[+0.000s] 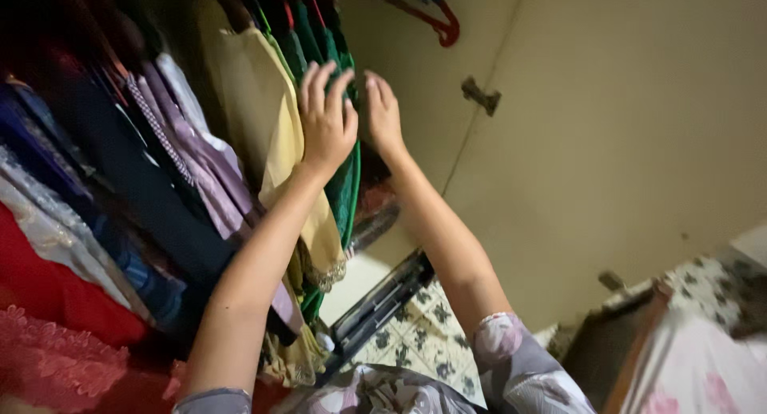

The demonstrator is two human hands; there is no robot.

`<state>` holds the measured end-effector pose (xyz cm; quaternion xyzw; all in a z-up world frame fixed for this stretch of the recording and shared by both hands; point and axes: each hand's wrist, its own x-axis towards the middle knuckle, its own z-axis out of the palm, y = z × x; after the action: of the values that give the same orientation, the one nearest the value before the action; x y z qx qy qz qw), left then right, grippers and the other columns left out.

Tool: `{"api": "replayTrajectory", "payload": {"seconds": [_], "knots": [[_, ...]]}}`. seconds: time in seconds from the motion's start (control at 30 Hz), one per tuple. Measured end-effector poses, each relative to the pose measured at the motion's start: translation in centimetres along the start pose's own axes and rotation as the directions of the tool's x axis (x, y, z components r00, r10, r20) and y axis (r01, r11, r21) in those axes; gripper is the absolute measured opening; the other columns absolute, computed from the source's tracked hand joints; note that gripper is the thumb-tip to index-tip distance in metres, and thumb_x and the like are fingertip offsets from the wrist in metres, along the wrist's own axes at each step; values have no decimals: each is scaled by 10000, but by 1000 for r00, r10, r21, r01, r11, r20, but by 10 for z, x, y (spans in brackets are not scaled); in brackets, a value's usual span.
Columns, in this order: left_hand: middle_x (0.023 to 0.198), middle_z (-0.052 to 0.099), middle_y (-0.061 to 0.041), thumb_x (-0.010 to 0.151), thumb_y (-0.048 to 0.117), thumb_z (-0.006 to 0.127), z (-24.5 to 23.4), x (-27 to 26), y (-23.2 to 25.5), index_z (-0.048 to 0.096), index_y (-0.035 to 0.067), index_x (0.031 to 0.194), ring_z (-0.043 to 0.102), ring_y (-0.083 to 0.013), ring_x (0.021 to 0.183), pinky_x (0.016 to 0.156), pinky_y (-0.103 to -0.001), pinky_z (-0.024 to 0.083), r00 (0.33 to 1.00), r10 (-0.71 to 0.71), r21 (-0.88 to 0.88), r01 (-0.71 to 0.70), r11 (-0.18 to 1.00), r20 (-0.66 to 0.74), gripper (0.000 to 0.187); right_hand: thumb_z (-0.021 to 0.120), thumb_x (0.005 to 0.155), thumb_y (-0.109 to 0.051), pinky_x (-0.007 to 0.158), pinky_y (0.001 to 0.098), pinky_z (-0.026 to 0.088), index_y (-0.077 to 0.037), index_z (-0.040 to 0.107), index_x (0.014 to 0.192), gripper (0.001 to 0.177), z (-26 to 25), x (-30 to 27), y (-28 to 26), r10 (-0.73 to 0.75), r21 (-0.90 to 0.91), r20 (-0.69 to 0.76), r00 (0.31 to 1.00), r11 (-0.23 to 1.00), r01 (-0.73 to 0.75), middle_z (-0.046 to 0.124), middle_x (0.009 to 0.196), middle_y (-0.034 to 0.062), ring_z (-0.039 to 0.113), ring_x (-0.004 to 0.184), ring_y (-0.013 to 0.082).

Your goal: The person opens a mirrored wardrobe and removes multiple garments from hangers one by one, placing them on a nearby bed. The items include various colored dresses and tops.

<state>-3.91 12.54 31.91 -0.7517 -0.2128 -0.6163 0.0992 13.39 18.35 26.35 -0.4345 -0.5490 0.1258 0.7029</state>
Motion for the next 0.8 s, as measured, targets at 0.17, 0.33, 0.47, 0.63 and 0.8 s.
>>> {"api": "replayTrajectory", "payload": {"seconds": [0.17, 0.33, 0.47, 0.63, 0.8], "knots": [[1502, 525, -123, 962, 228, 637, 30, 23, -32, 592, 66, 1369, 404, -314, 1430, 1096, -575, 344, 992, -18, 414, -37, 909, 127, 441, 531, 1068, -388, 1130, 355, 428, -10, 534, 1474, 554, 33, 112, -1, 12, 86, 125, 992, 996, -23, 606, 1462, 196, 558, 1362, 276], [1523, 547, -87, 978, 288, 629, 68, 5, -64, 594, 88, 1417, 475, -279, 1433, 1087, -520, 362, 986, 103, 515, -156, 843, 131, 483, 628, 932, -202, 1001, 345, 479, -27, 513, 1458, 566, 72, 190, 40, 61, -8, 252, 966, 998, -62, 615, 1365, 182, 588, 1219, 289], [1544, 535, -81, 973, 292, 633, 90, -5, -73, 601, 102, 1452, 489, -280, 1421, 1095, -508, 381, 986, 133, 491, -163, 856, 96, 516, 580, 748, 14, 845, 339, 558, -32, 626, 1309, 564, 85, 224, 71, 49, 90, 356, 933, 992, -86, 734, 1133, 141, 673, 1000, 279], [1532, 537, -88, 966, 295, 643, 98, -5, -75, 601, 97, 1413, 491, -303, 1418, 1106, -485, 409, 984, 141, 462, -176, 869, 110, 491, 572, 723, 49, 724, 359, 541, -23, 701, 1154, 456, 84, 238, 68, 75, -10, 328, 942, 997, -76, 720, 969, 166, 654, 855, 287], [1540, 528, -90, 969, 294, 666, 96, -5, -76, 612, 113, 1410, 478, -306, 1429, 1120, -471, 406, 979, 153, 497, -202, 844, 137, 480, 611, 624, 59, 611, 357, 538, -31, 674, 1146, 534, 65, 235, 48, 32, 50, 377, 926, 997, -54, 710, 989, 109, 630, 846, 235]]}}
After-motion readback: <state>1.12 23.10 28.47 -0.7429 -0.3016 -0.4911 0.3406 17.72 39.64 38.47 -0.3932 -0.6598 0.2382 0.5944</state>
